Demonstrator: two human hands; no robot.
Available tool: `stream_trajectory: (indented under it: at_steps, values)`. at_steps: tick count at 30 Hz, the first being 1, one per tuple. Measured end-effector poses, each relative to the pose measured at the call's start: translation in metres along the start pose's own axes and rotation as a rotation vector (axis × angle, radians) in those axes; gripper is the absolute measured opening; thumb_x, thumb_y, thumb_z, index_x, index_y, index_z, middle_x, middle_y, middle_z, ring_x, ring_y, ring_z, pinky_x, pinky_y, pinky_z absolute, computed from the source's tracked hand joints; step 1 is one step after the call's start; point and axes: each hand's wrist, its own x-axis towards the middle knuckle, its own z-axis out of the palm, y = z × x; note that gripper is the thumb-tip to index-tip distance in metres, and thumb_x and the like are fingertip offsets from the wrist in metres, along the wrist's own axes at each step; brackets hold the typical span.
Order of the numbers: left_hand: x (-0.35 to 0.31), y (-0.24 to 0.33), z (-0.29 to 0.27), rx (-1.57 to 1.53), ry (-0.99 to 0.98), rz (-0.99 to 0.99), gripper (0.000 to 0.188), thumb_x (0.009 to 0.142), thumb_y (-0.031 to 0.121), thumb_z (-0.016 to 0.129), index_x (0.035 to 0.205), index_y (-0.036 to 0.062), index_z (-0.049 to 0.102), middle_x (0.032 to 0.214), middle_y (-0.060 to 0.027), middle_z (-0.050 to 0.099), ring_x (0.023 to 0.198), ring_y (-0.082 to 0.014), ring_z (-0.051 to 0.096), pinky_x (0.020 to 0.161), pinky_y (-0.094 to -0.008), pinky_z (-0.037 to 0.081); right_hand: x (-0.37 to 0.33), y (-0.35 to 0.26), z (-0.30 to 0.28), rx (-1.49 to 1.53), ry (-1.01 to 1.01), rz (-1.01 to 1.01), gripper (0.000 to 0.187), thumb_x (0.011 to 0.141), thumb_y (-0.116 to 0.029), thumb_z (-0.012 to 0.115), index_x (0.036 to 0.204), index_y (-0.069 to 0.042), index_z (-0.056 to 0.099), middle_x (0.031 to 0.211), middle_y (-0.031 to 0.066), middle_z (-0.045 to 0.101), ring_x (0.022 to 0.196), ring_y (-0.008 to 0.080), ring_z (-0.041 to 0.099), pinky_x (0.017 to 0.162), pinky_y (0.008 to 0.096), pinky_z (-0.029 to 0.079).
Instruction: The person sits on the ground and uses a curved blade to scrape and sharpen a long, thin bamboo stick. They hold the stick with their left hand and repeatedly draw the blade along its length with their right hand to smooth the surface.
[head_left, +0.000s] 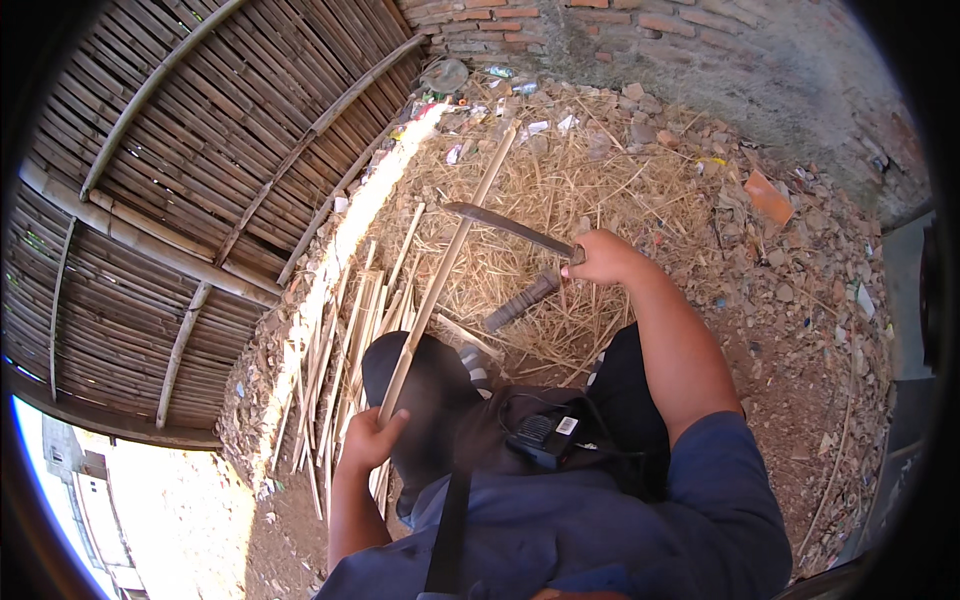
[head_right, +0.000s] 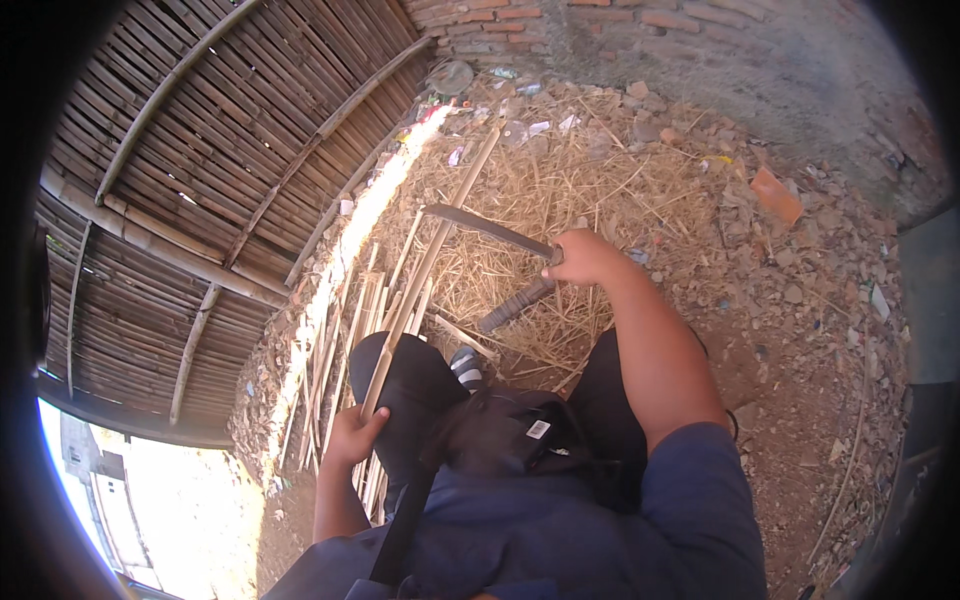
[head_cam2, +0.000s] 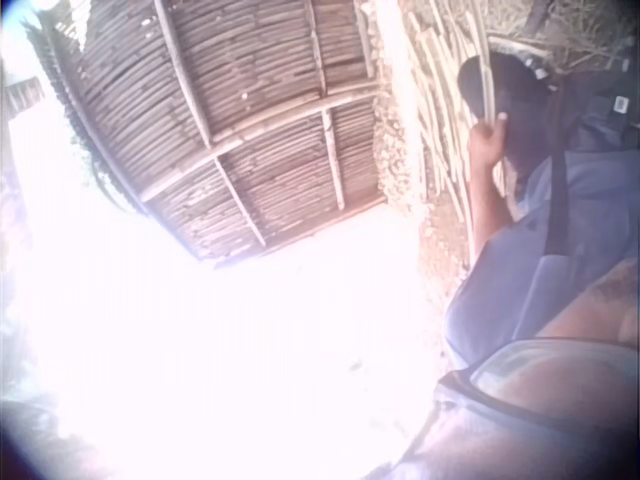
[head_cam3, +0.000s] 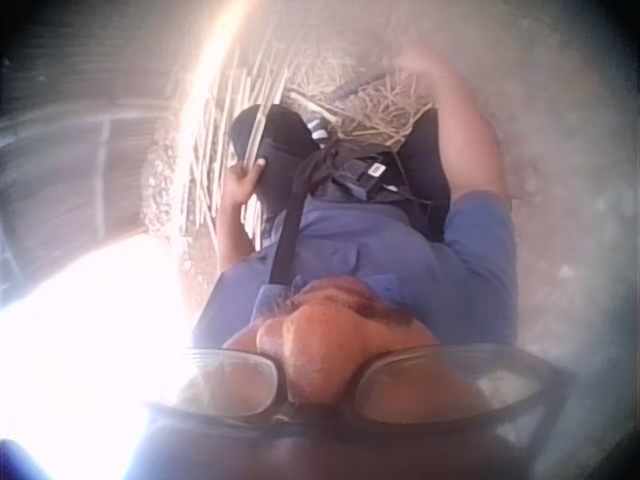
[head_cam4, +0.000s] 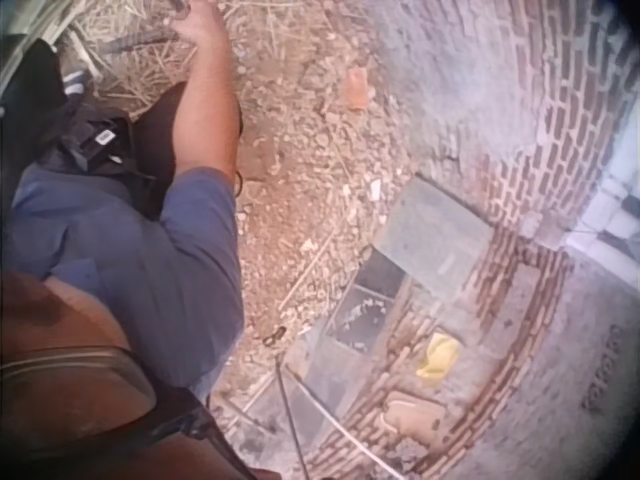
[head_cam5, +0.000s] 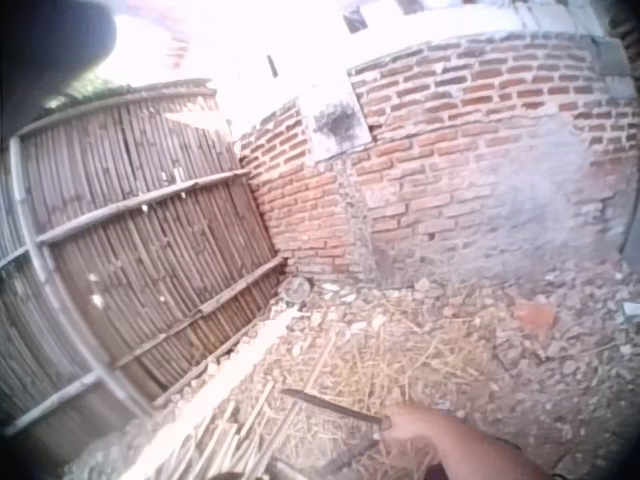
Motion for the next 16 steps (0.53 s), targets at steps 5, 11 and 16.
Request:
stream_trajectory:
  at_steps: [5,11,16]
  values:
    - [0.000,0.006,-0.002,0.042,-0.002,-0.016,0.042,0.093,0.036,0.075,0.091,-0.0056,0.073,0.069,-0.0050,0.067,0.063,-0.0097,0.060,0.057,-0.0300,0.048,-0.007,0.006,-0.007,0.034,0.002,0.074,0.049,0.081,-0.040,0.082,0.109,-0.002,0.071,0.102,0.0231,0.070,0.098,0.0390,0.069,0.086,0.0466,0.053]
    - [0.001,0.004,-0.003,-0.004,-0.041,-0.011,0.045,0.092,0.039,0.076,0.094,-0.0056,0.073,0.071,-0.0053,0.068,0.065,-0.0104,0.061,0.060,-0.0302,0.050,-0.012,-0.028,0.018,-0.049,-0.186,-0.182,0.045,0.080,-0.039,0.083,0.107,-0.005,0.072,0.092,0.0200,0.071,0.092,0.0369,0.070,0.082,0.0464,0.054]
    - [0.001,-0.003,-0.002,0.072,-0.003,-0.027,0.046,0.091,0.040,0.077,0.099,-0.0049,0.074,0.073,-0.0051,0.069,0.067,-0.0106,0.062,0.062,-0.0296,0.050,-0.012,-0.036,0.010,-0.021,-0.228,-0.178,0.045,0.078,-0.041,0.083,0.108,-0.008,0.073,0.090,0.0190,0.071,0.089,0.0351,0.070,0.079,0.0459,0.054]
